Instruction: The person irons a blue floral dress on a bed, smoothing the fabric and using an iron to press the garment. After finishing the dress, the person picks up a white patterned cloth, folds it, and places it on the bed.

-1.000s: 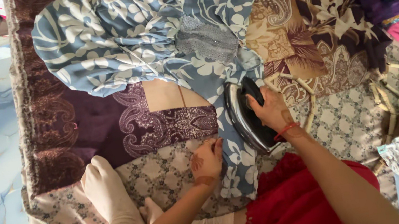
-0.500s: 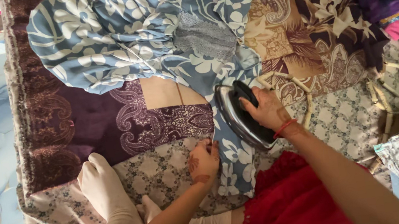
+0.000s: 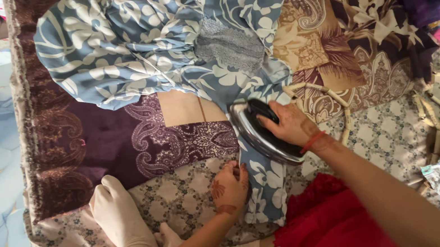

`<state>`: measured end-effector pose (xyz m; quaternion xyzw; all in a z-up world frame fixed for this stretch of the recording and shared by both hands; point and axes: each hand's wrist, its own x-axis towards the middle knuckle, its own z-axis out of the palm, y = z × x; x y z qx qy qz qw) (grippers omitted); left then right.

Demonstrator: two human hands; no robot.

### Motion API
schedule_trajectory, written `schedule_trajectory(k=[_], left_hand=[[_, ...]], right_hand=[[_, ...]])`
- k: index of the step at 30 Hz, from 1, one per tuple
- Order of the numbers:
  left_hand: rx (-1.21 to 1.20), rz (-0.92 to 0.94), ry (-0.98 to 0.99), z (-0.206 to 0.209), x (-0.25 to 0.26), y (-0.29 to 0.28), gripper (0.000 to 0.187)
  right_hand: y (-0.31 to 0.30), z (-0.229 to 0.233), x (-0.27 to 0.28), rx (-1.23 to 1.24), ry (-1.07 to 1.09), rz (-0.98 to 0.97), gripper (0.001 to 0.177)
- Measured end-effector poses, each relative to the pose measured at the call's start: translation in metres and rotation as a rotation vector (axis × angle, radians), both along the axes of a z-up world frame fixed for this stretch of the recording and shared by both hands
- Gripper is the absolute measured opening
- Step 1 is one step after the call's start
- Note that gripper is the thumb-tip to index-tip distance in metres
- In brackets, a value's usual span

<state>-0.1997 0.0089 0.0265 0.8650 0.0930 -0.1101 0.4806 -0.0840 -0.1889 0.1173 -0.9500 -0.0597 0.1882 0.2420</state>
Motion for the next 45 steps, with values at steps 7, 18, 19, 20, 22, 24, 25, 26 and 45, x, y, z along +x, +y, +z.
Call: schedule_trajectory(k=[7, 18, 19, 20, 22, 24, 25, 26, 45], left_hand=[[-0.001, -0.004, -0.007, 0.001, 0.001, 0.0, 0.034], [-0.043, 0.005, -0.1, -0.011, 0.002, 0.003, 0.033], [-0.069, 0.018, -0.152, -0.009, 0.003, 0.004, 0.033], [-0.081, -0.011, -0.128, -0.006, 0.006, 0.007, 0.033], [-0.105, -0.072, -0.078, 0.003, 0.014, 0.014, 0.032], [0.051, -0.105, -0.166, 0.011, 0.027, 0.017, 0.029], [0.129, -0.124, -0.208, 0.013, 0.036, 0.017, 0.028], [0.114, -0.122, -0.396, 0.013, 0.05, 0.016, 0.024], [0.533, -0.589, -0.832, -0.026, 0.285, -0.056, 0.034]], right_hand=[[-0.004, -0.005, -0.009, -0.018, -0.274, 0.247, 0.036], [-0.055, -0.068, 0.053, -0.051, -0.487, -0.462, 0.045], [-0.053, -0.061, 0.049, 0.004, -0.368, -0.529, 0.046], [-0.049, -0.054, 0.041, 0.0, -0.358, -0.525, 0.046], [-0.04, -0.042, 0.011, -0.009, -0.336, -0.516, 0.044], [-0.03, -0.038, -0.023, 0.137, -0.365, -0.575, 0.033], [-0.027, -0.038, -0.035, 0.103, -0.386, -0.579, 0.034], [-0.027, -0.039, -0.042, 0.07, -0.41, -0.583, 0.036], [-0.09, -0.045, -0.039, 0.205, -0.202, -1.297, 0.047]])
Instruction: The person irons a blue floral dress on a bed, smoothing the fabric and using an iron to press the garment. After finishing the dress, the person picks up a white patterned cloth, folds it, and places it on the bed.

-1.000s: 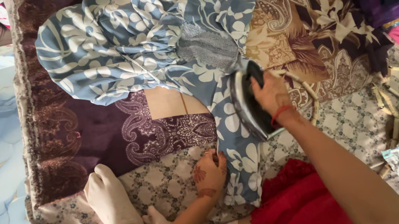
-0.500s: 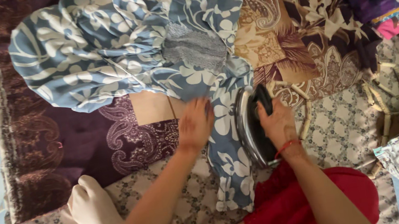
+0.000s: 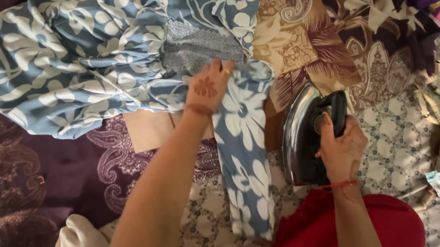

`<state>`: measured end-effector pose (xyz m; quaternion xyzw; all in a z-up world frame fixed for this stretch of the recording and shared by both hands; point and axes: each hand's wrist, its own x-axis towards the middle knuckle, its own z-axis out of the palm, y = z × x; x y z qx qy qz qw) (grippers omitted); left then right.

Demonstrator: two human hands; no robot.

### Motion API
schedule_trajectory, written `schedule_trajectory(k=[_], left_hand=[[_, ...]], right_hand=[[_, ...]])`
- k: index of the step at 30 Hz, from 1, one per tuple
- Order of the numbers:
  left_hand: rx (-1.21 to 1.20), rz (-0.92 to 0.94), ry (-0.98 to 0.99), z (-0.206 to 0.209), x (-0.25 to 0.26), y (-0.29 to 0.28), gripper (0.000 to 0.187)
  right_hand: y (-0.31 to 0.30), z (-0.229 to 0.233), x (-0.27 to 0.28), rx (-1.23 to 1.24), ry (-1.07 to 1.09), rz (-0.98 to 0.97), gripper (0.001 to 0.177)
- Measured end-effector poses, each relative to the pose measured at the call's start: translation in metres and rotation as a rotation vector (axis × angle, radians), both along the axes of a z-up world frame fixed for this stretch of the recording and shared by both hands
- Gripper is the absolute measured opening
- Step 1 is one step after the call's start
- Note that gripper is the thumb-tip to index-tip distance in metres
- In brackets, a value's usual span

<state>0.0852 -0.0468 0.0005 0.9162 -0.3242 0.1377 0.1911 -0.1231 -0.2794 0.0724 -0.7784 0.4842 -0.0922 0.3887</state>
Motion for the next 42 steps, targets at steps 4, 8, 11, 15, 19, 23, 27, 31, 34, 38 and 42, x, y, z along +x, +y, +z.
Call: schedule_trajectory(k=[4, 8, 11, 15, 19, 23, 27, 31, 34, 38, 42], left_hand=[[0.023, 0.126, 0.005, 0.016, 0.045, -0.003, 0.032], [0.074, 0.159, -0.251, 0.029, 0.075, -0.01, 0.024], [0.074, -0.255, -0.284, 0.03, 0.067, -0.023, 0.031], [0.317, -0.152, 0.398, 0.029, 0.071, -0.044, 0.036], [-0.029, -0.015, 0.254, 0.036, 0.078, -0.061, 0.039], [-0.234, 0.122, -0.088, 0.046, 0.066, -0.055, 0.072], [-0.539, 0.311, 0.079, 0.034, -0.001, -0.028, 0.053], [-0.554, 0.466, 0.204, 0.014, -0.105, 0.026, 0.042], [-0.393, 0.535, 0.642, 0.019, -0.168, 0.052, 0.025], [-0.335, 0.396, 0.341, 0.031, -0.21, 0.05, 0.024], [-0.541, 0.519, 0.535, 0.037, -0.219, 0.056, 0.028]], right_hand=[[0.01, 0.014, -0.009, -0.206, -0.243, 0.206, 0.041], [0.019, 0.023, -0.005, -0.158, -0.259, 0.218, 0.039], [0.02, 0.026, -0.002, -0.103, -0.217, 0.178, 0.04], [0.018, 0.025, 0.001, -0.157, -0.088, 0.19, 0.045], [0.02, 0.026, 0.002, -0.175, -0.099, 0.206, 0.048], [0.018, 0.026, 0.001, -0.181, -0.122, 0.237, 0.045], [0.011, 0.015, 0.006, -0.21, -0.059, 0.266, 0.047], [0.017, 0.015, 0.004, -0.14, -0.127, 0.274, 0.046], [0.027, 0.029, 0.007, -0.164, -0.069, 0.329, 0.043], [0.052, 0.046, -0.003, -0.124, -0.094, 0.424, 0.037], [0.072, 0.045, -0.006, -0.175, -0.219, 0.678, 0.034]])
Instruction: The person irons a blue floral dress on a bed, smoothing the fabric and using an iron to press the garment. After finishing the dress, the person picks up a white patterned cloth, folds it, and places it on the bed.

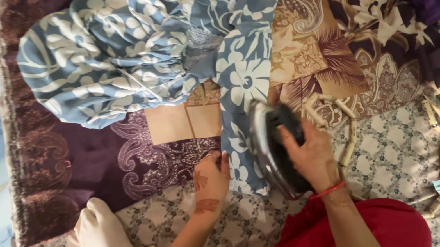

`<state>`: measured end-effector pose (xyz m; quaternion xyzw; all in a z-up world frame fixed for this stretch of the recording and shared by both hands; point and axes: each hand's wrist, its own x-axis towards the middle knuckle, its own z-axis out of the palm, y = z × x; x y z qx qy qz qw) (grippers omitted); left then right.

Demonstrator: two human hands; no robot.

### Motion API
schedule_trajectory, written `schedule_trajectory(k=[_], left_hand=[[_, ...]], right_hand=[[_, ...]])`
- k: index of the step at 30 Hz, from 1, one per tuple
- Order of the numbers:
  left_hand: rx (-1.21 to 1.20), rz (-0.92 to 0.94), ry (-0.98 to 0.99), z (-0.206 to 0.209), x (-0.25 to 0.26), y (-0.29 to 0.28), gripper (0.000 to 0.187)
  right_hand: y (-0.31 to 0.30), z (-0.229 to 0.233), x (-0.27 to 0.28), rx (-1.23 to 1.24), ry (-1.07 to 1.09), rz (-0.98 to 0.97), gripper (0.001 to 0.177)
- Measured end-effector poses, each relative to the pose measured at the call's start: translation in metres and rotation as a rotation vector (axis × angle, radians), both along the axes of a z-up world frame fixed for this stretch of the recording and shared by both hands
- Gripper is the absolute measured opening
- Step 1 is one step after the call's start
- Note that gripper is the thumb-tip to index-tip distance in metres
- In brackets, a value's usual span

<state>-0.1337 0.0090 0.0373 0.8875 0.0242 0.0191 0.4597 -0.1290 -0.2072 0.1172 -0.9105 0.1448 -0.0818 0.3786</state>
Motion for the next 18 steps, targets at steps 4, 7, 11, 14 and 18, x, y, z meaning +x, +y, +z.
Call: schedule_trajectory(k=[4, 7, 11, 14, 18], left_hand=[[-0.046, 0.046, 0.102, -0.006, -0.013, 0.016, 0.034], [0.012, 0.093, 0.179, -0.019, -0.016, 0.016, 0.037], [-0.04, 0.126, 0.2, -0.035, -0.02, 0.018, 0.038], [-0.117, 0.139, 0.131, -0.04, -0.022, 0.018, 0.04], [-0.166, 0.176, 0.179, -0.041, -0.023, 0.014, 0.047]], right_hand=[[0.027, -0.02, 0.0, -0.024, 0.009, 0.263, 0.031], [0.043, -0.036, 0.01, -0.195, 0.06, 0.333, 0.032], [0.042, -0.05, 0.044, -0.276, -0.035, 0.312, 0.031], [0.04, -0.049, 0.091, -0.34, -0.142, 0.196, 0.032], [0.038, -0.031, 0.115, -0.117, 0.174, 0.18, 0.039]])
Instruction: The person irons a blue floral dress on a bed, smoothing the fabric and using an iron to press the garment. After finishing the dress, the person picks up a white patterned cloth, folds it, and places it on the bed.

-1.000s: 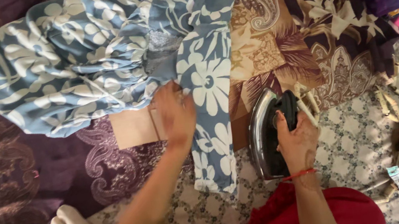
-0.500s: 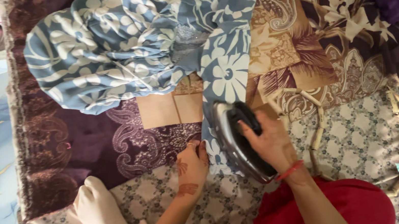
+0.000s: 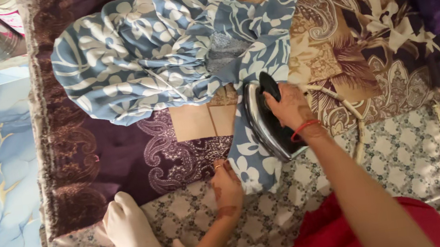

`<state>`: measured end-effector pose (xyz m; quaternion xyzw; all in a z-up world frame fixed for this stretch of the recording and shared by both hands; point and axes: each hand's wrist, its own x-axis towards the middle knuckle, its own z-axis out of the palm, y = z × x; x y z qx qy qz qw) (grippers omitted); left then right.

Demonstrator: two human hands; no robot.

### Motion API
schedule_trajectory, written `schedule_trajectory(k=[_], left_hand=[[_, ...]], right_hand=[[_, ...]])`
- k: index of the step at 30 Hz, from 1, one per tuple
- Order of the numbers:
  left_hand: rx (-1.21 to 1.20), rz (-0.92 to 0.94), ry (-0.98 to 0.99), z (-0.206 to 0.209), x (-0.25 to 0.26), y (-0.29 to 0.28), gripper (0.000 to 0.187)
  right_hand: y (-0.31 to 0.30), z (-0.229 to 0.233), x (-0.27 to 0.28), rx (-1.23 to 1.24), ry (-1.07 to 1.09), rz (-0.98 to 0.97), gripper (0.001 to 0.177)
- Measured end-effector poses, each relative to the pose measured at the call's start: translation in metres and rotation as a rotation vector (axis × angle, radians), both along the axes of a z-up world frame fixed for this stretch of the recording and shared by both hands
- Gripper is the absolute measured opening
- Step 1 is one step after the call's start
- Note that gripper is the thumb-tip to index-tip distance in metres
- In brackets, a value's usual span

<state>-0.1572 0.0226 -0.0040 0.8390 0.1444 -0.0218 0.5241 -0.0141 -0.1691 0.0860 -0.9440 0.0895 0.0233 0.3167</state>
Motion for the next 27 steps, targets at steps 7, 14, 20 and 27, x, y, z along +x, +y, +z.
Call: schedule_trajectory(k=[7, 14, 20, 27], left_hand=[[0.01, -0.082, 0.163, 0.003, 0.004, 0.006, 0.047], [0.125, -0.048, -0.066, -0.04, -0.001, -0.006, 0.044], [0.177, -0.046, -0.148, -0.042, -0.003, 0.002, 0.04], [-0.176, 0.004, 0.428, -0.007, 0.012, 0.016, 0.066]], right_hand=[[-0.002, -0.003, -0.082, -0.133, -0.02, 0.404, 0.033], [0.012, -0.009, -0.063, -0.28, 0.029, 0.305, 0.042], [0.025, -0.001, 0.002, -0.157, -0.099, 0.123, 0.043], [0.017, 0.009, -0.075, -0.063, 0.256, 0.268, 0.04]])
